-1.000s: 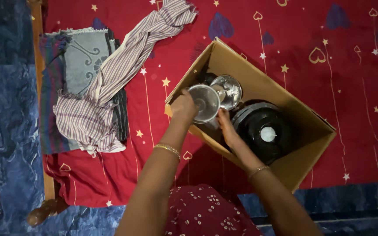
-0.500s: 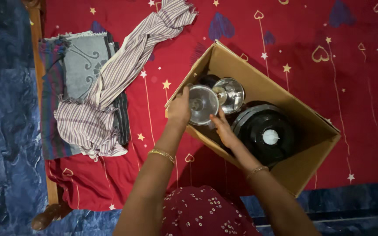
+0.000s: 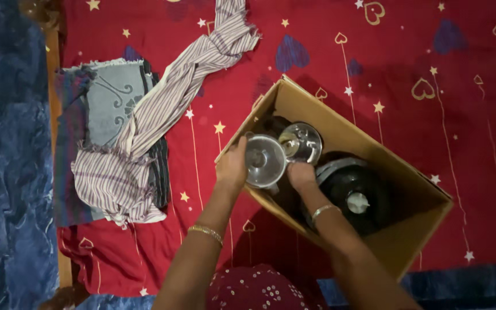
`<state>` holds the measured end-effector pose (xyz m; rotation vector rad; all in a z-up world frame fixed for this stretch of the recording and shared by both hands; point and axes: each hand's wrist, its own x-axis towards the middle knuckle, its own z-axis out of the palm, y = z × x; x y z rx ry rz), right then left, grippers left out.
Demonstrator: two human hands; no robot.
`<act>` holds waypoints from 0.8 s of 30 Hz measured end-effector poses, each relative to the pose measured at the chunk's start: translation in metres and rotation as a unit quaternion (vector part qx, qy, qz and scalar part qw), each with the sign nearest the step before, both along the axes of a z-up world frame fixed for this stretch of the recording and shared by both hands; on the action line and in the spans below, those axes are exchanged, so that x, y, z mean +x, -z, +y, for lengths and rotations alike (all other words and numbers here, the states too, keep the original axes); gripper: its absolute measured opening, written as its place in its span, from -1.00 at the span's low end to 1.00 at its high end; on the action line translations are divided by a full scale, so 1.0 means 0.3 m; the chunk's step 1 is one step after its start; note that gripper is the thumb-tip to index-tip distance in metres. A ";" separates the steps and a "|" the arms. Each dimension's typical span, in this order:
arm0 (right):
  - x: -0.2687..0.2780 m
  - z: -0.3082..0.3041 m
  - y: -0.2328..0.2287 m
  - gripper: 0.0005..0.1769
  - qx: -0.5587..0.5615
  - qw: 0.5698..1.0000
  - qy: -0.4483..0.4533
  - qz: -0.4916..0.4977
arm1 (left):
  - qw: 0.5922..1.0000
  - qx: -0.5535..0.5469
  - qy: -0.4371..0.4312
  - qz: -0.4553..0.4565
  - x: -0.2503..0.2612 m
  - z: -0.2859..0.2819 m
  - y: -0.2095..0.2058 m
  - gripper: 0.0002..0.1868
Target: The person carries a blender base from the kitchen to a bedroom and places it on a bed. They then retrieve a cardboard box, remove a metal jar and a plastic jar, and place them on a nearby table. Finally, they pack the blender base, metal jar, and plastic jar into the cardboard box.
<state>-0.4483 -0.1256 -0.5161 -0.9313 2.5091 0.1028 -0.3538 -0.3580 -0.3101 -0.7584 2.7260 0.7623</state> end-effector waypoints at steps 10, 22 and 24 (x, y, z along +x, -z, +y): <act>0.002 -0.060 0.052 -0.67 -0.104 0.992 0.068 -0.028 | 1.000 0.020 0.000 -0.012 -0.005 0.000 0.003 -0.55; 0.119 0.012 -0.271 -0.34 -0.390 0.600 0.546 -0.436 | 0.995 0.068 -0.067 -0.009 -0.027 -0.007 -0.072 -0.48; 0.164 -0.021 -0.307 -0.26 -0.406 0.649 0.494 -0.413 | 0.994 0.087 -0.068 -0.023 -0.030 -0.010 -0.068 -0.44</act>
